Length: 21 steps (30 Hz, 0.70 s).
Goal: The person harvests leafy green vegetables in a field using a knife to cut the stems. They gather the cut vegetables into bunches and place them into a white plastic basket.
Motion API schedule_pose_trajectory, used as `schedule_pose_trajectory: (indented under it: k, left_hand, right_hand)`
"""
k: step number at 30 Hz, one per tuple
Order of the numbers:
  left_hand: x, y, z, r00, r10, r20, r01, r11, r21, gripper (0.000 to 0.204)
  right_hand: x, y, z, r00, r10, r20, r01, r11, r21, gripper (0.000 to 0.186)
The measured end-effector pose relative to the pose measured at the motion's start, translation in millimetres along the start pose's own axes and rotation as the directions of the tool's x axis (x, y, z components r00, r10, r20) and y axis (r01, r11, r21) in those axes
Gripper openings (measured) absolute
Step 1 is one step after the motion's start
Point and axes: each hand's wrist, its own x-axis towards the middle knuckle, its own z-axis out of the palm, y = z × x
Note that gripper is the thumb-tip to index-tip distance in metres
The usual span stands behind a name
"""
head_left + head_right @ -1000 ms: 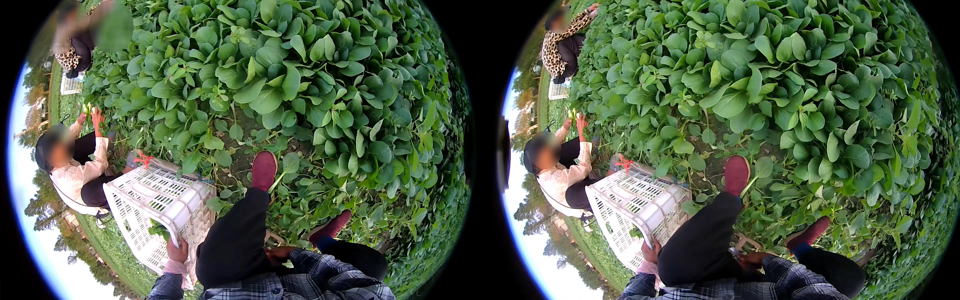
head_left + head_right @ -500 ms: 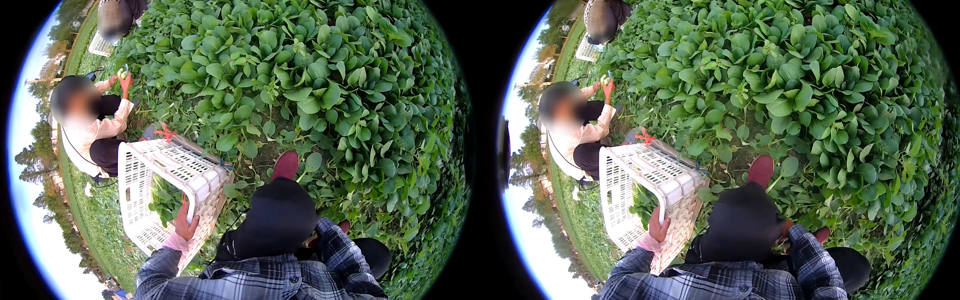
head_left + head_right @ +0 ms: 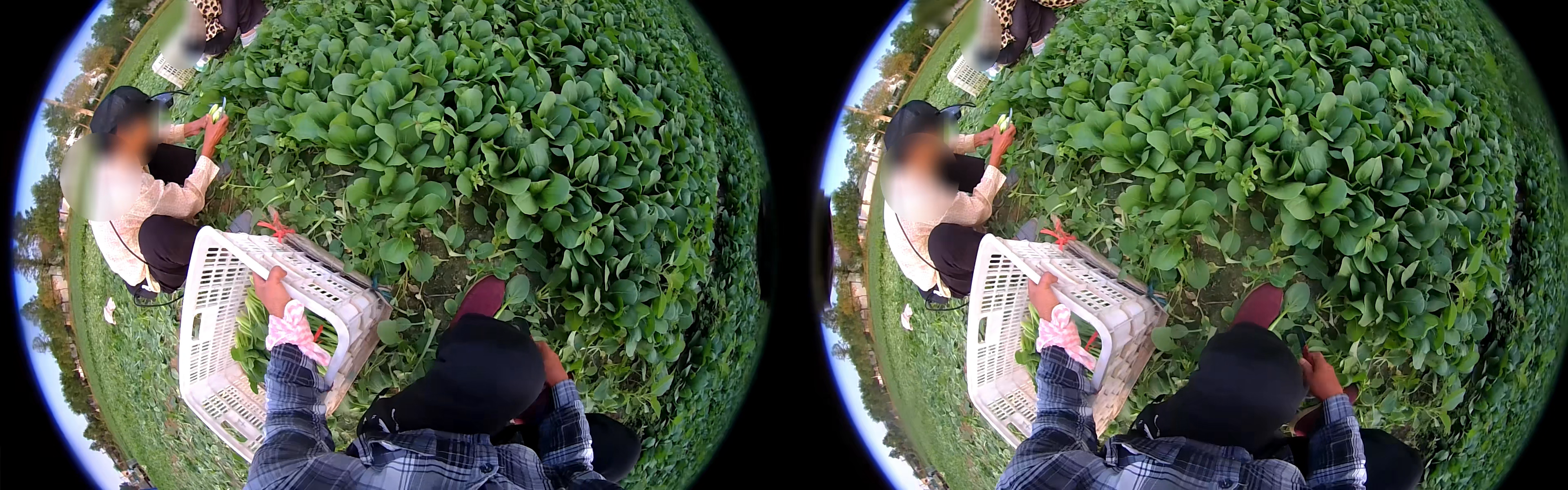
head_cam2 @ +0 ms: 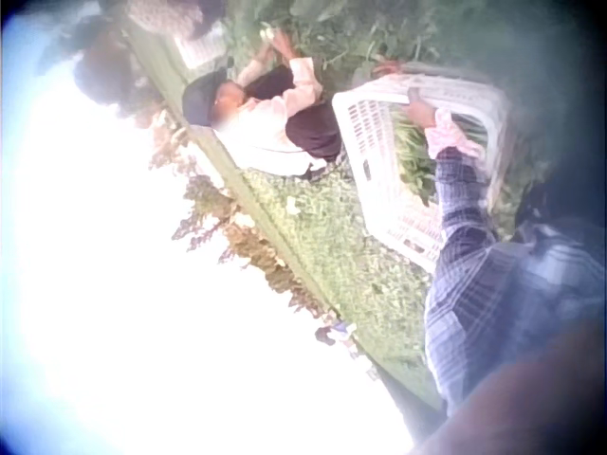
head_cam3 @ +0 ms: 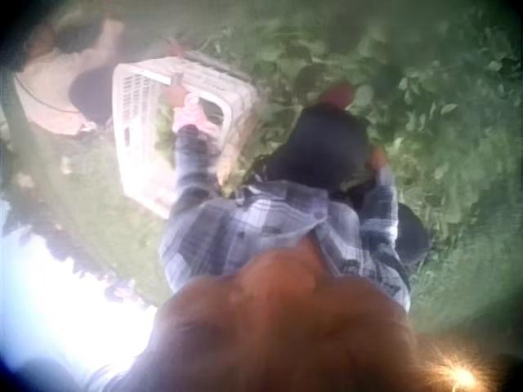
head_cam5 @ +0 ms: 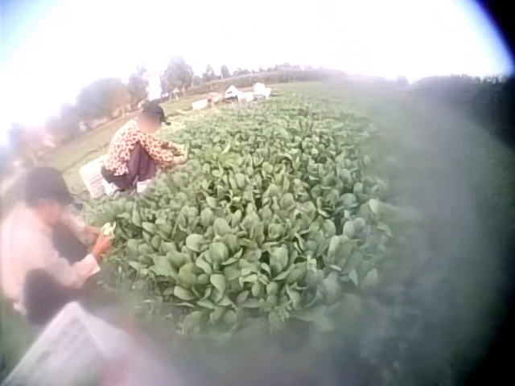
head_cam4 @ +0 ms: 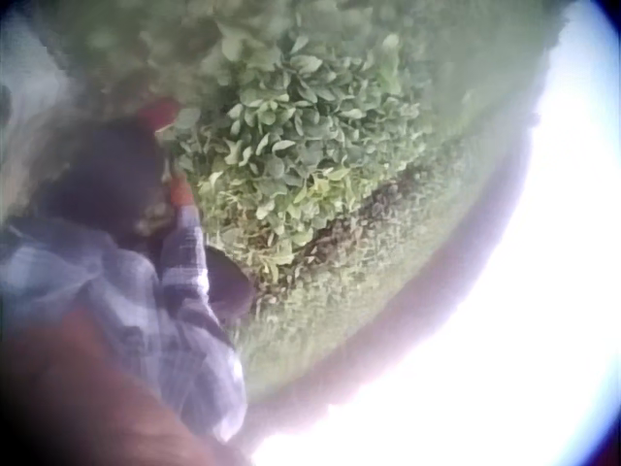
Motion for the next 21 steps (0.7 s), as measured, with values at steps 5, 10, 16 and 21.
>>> schedule_pose_trajectory:
  k: [5, 10, 16, 21]
  left_hand:
    - [-0.9, -20.1, -14.3, 0.998, -0.060, -0.023, 0.058, 0.997, -0.058, 0.064]
    - [-46.0, 14.4, 16.2, 0.990, -0.133, -0.041, 0.117, 0.951, -0.285, 0.065]
    - [-45.2, -2.9, 60.5, 0.997, -0.053, 0.051, 0.052, 0.998, 0.023, 0.038]
    - [-65.7, 37.9, 69.0, 0.984, 0.158, 0.080, -0.170, 0.970, 0.176, 0.058]
  right_hand:
    - [16.4, -50.3, 3.8, 0.987, 0.063, -0.145, 0.019, 0.864, 0.503, 0.029]
    - [62.1, -71.6, -8.7, 0.985, 0.171, -0.015, -0.119, 0.746, 0.656, 0.029]
    - [138.3, -81.0, -15.5, 0.978, 0.194, -0.081, -0.066, 0.649, 0.758, 0.031]
    - [177.5, -77.4, -29.9, 0.965, 0.201, -0.167, -0.047, 0.762, 0.646, 0.043]
